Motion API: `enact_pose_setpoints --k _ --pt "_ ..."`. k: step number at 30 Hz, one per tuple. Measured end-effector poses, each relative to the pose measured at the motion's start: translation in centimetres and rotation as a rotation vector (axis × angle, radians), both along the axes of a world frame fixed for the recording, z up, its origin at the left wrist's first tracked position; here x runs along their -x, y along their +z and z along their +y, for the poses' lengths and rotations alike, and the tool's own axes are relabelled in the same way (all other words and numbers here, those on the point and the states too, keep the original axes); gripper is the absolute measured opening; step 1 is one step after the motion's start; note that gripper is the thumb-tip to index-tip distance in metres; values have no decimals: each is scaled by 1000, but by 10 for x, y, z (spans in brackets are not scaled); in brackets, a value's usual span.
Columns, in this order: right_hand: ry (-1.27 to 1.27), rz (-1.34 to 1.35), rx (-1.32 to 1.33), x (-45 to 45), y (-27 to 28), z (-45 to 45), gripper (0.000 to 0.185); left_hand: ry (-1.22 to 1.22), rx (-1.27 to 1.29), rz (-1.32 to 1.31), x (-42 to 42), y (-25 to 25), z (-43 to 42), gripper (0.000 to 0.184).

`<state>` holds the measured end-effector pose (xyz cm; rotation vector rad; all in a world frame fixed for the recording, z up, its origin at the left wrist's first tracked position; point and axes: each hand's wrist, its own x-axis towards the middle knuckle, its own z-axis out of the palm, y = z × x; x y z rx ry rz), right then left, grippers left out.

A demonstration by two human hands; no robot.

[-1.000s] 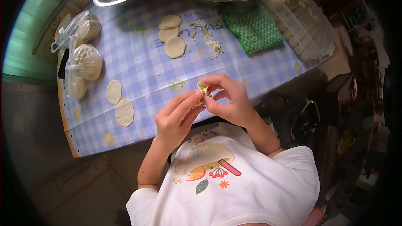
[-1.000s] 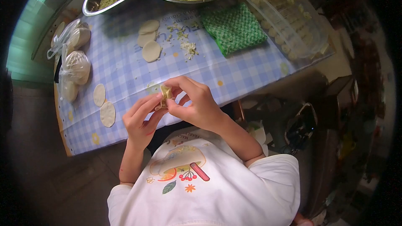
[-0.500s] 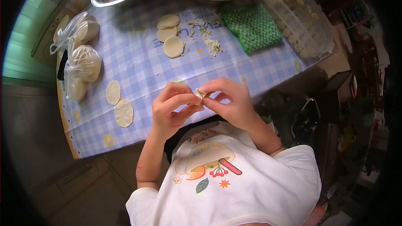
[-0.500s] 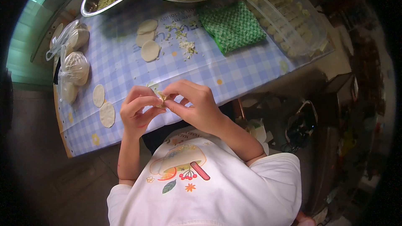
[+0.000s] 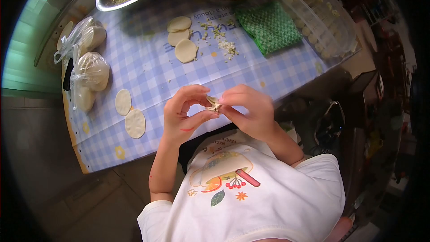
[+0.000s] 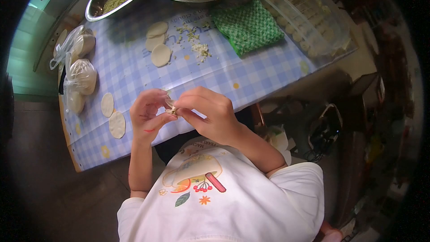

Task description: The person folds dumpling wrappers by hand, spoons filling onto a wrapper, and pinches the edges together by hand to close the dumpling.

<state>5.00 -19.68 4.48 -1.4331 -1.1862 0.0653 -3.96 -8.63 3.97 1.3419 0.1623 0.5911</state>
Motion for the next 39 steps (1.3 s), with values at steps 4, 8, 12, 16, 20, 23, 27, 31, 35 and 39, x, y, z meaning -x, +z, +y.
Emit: enact_pose_setpoints --k 4,8,12,16,20,23,27,31,35,39 --pt "11 -4 15 -1 -2 -2 19 -41 -251 -7 0 -5 7 20" --pt "37 -138 -61 -2 -3 0 27 -96 -311 48 2 -2 12 19" --pt "42 -231 -33 0 -8 0 25 -190 -114 159 1 0 15 17" --pt "35 -406 48 -1 -2 1 22 -193 -62 234 0 2 15 13" --pt "-39 -481 94 -1 -7 3 22 -188 -144 241 -1 0 16 9" --pt "17 -345 184 -5 -8 0 22 -245 2 240 -4 -2 20 7" --pt "-48 -92 123 -6 -8 1 24 -222 191 253 -8 -3 29 7" --pt "-111 -189 58 -4 -9 3 24 -192 308 277 -9 2 27 9" --pt "-93 -290 -22 -5 -15 6 23 -175 332 285 -7 3 25 8" --pt "-59 -461 -47 -8 -17 5 25 -109 198 282 -4 7 21 6"
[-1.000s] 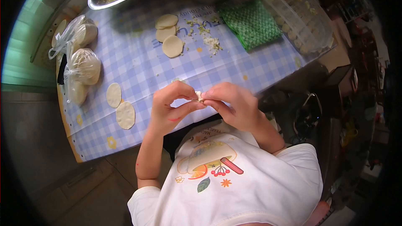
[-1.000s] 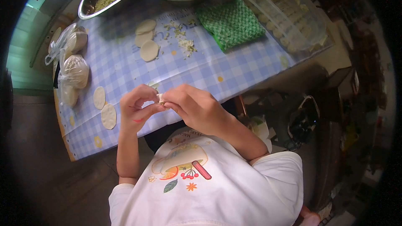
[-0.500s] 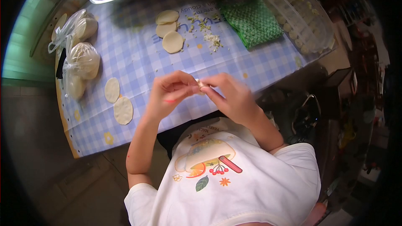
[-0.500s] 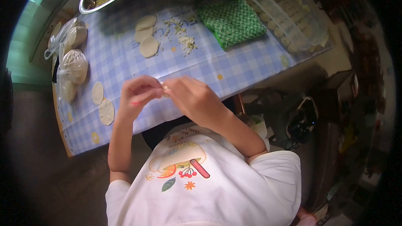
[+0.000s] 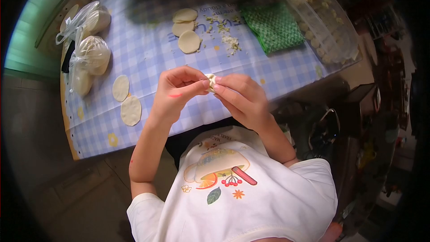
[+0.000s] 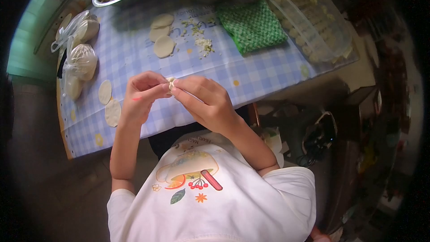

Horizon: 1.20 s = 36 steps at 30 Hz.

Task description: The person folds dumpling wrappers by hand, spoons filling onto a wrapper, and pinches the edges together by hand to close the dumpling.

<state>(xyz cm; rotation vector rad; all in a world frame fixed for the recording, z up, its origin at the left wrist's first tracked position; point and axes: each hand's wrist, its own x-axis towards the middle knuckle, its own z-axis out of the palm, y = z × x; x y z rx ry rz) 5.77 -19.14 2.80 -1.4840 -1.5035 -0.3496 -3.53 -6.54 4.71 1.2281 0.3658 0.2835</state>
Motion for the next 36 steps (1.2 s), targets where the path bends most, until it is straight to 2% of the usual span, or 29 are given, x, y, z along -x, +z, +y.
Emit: enact_pose_setpoints --k 4,11,16,20,26,32,35,36 --pt "-45 -76 -9 0 -1 -1 27 58 -155 -52 0 5 -8 5" --pt "-42 -84 -3 -3 4 -4 23 69 -216 -67 1 15 -17 16" --pt "25 182 3 0 10 -5 20 -42 -259 -121 11 15 -13 21" --pt "158 406 72 2 21 -8 16 -74 -495 -239 14 14 -9 16" --pt "286 615 276 -3 31 -16 10 -190 -883 -155 12 26 -10 15" --pt "275 479 333 -10 38 -16 8 -218 -883 -176 2 28 -9 12" --pt "292 541 400 -15 32 -13 7 -249 -563 -77 0 16 -8 13" --pt "337 662 416 -17 29 -12 6 -257 -499 -67 0 16 -7 13"
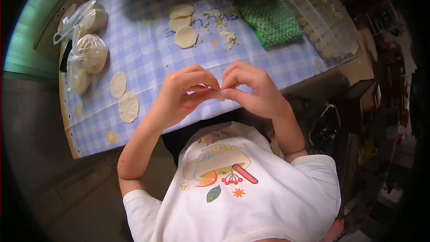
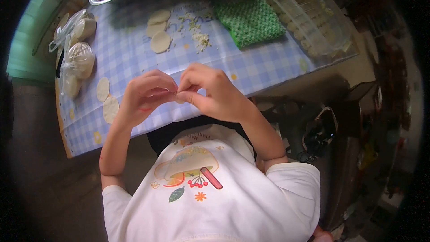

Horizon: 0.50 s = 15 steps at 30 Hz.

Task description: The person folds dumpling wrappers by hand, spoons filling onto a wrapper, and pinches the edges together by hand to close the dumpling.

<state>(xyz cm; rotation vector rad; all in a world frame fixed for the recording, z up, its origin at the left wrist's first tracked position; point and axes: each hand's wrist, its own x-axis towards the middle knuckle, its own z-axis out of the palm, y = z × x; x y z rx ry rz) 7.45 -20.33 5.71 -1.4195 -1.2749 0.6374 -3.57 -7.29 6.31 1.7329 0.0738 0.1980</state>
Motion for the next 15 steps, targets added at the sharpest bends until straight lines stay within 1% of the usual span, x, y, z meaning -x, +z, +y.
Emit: enact_pose_setpoints --k 2,3,6,8,11,14,15 --pt "55 250 52 -3 -6 3 6 -8 122 39 0 0 1 13" --pt "70 293 49 -4 -8 5 7 -2 133 51 0 -1 2 11" --pt "100 476 219 -8 -7 9 8 6 138 91 -1 -1 4 7" --pt "122 519 210 -10 -12 12 12 3 96 121 -2 -1 7 7" --pt "160 594 261 -14 -20 14 18 -48 184 176 -1 -3 7 12" --pt "150 677 270 -13 -19 16 22 -43 460 204 -1 0 4 18" --pt "133 708 264 -12 -18 15 23 -26 480 184 -1 -3 3 20"
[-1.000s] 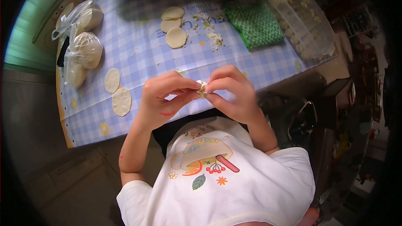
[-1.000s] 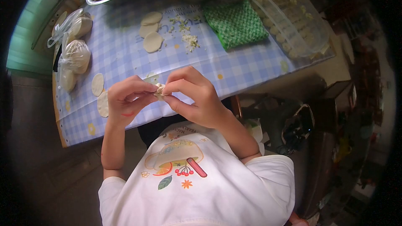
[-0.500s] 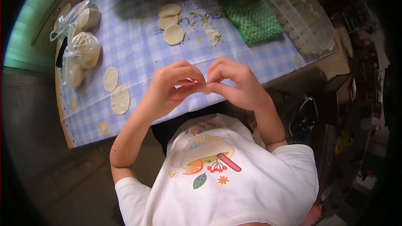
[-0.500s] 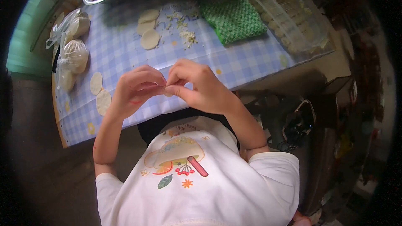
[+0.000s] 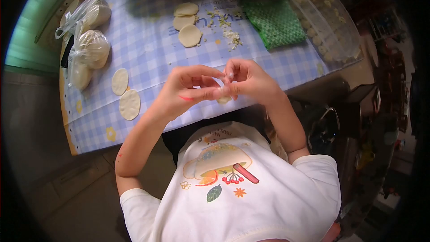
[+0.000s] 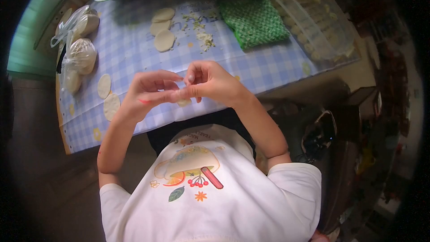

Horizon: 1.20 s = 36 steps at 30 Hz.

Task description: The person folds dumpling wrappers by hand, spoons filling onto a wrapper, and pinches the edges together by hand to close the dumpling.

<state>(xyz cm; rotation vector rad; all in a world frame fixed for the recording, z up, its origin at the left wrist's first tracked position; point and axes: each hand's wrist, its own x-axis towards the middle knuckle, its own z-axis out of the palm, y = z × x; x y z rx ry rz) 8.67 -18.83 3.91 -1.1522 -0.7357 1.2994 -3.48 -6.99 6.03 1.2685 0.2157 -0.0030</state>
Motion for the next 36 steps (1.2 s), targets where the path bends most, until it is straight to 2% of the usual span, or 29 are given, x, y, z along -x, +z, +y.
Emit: enact_pose_setpoints --k 3,8,12,15,18,20,22,28,34,36 --pt "-110 72 -130 2 -14 0 26 59 56 -7 -2 -12 -3 23" --pt "-241 85 -135 13 -12 -6 26 53 255 43 -1 -20 -13 22" --pt "-340 -35 -187 21 -16 -12 25 55 246 101 3 -24 -10 14" --pt "-379 58 -226 24 -12 -16 30 105 257 108 3 -22 -8 9" --pt "-328 -489 -283 28 -11 -20 36 191 247 89 3 -22 -6 9" --pt "-353 -703 -315 33 -8 -18 34 224 237 73 2 -20 -11 9" --pt "-406 -881 -333 38 -6 -16 30 261 207 40 2 -22 -14 9" --pt "-547 -897 -426 38 -13 -12 29 368 41 -161 5 -19 -24 11" --pt "-521 -925 -456 38 -13 -14 27 346 -242 -347 14 -26 -24 21" --pt "-478 -857 -436 40 -12 -15 27 317 -362 -402 17 -32 -19 27"
